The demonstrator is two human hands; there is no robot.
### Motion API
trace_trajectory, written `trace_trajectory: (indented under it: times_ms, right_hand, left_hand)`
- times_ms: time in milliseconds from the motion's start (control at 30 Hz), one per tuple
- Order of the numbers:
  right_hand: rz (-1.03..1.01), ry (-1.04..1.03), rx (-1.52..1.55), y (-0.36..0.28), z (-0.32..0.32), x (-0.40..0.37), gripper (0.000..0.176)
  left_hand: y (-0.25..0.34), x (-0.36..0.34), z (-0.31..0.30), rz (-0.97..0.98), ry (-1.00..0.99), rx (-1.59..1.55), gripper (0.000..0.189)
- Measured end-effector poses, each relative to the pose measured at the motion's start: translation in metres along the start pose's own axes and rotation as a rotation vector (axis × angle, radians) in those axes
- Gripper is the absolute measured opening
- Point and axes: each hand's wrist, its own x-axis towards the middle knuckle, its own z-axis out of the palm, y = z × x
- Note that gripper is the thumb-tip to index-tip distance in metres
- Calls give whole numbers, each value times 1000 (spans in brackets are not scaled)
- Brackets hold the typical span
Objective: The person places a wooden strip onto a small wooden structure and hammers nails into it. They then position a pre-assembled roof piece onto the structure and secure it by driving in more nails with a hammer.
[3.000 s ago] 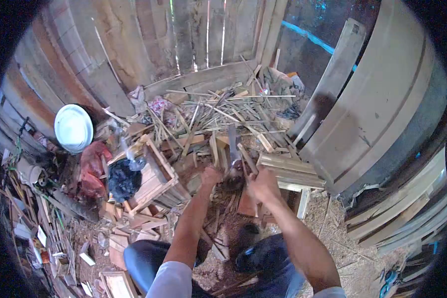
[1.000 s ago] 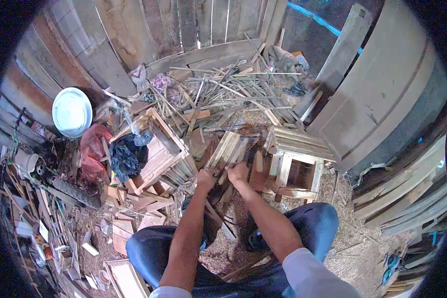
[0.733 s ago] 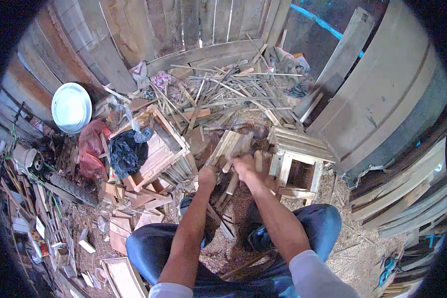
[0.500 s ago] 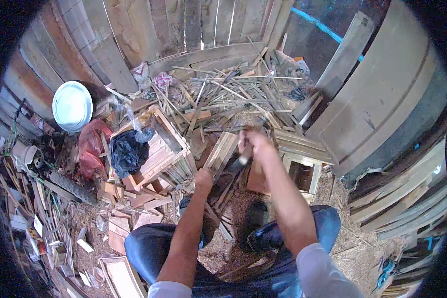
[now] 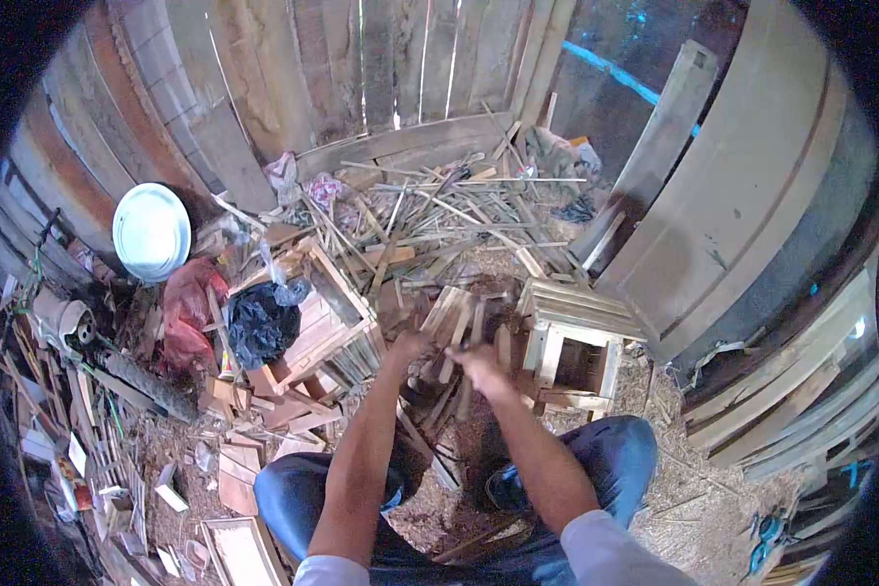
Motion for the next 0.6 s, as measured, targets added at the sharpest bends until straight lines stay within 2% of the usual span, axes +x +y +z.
trace_trajectory:
  times_ms: [33, 100, 133, 167, 200, 233, 267, 333, 367, 400, 433, 467, 500, 567, 600]
  right_hand:
    - [-196, -33, 90, 42, 14, 19, 56]
    - [7, 2, -126, 2, 2, -27, 51]
    - [4, -1, -118, 10, 5, -20, 51]
    - [-110, 21, -109, 29, 10, -7, 39]
    - [-231, 47, -102, 37, 12, 1, 29]
    - [-248, 50, -100, 32, 12, -1, 29]
    - [-269, 56, -129, 26, 10, -4, 29]
    - [-310, 70, -159, 10, 5, -12, 30]
    - [-381, 88, -63, 1, 4, -18, 28]
    - [-455, 104, 36, -9, 3, -23, 28]
    - [-527, 121, 139, -21, 0, -33, 28]
    - [-303, 76, -1, -71, -27, -76, 35]
    - [-324, 86, 3, -61, -32, -58, 35]
    - [-534, 46, 252, -36, -40, -9, 30]
    - [-543, 68, 290, -51, -54, -13, 25]
  left_hand:
    - [18, 9, 5, 4, -5, 2, 45]
    - [94, 24, 24, -916, 108, -257, 31]
    - [122, 20, 34, -872, 113, -89, 26]
    - [133, 17, 38, -873, 119, -80, 26]
    - [142, 18, 40, -787, 187, -168, 25]
    - [149, 18, 42, -694, 251, -257, 24]
    - [148, 9, 44, -473, 347, -391, 22]
    - [164, 20, 38, -423, 334, -374, 25]
    - [182, 24, 34, -392, 321, -358, 28]
    - [201, 28, 32, -490, 406, -274, 25]
    - [221, 26, 27, -470, 408, -262, 25]
    - [235, 24, 23, -389, 411, -196, 24]
    - [250, 22, 19, -305, 414, -133, 23]
    - [260, 20, 9, -215, 406, -165, 19]
    - [278, 14, 8, -164, 386, -102, 19]
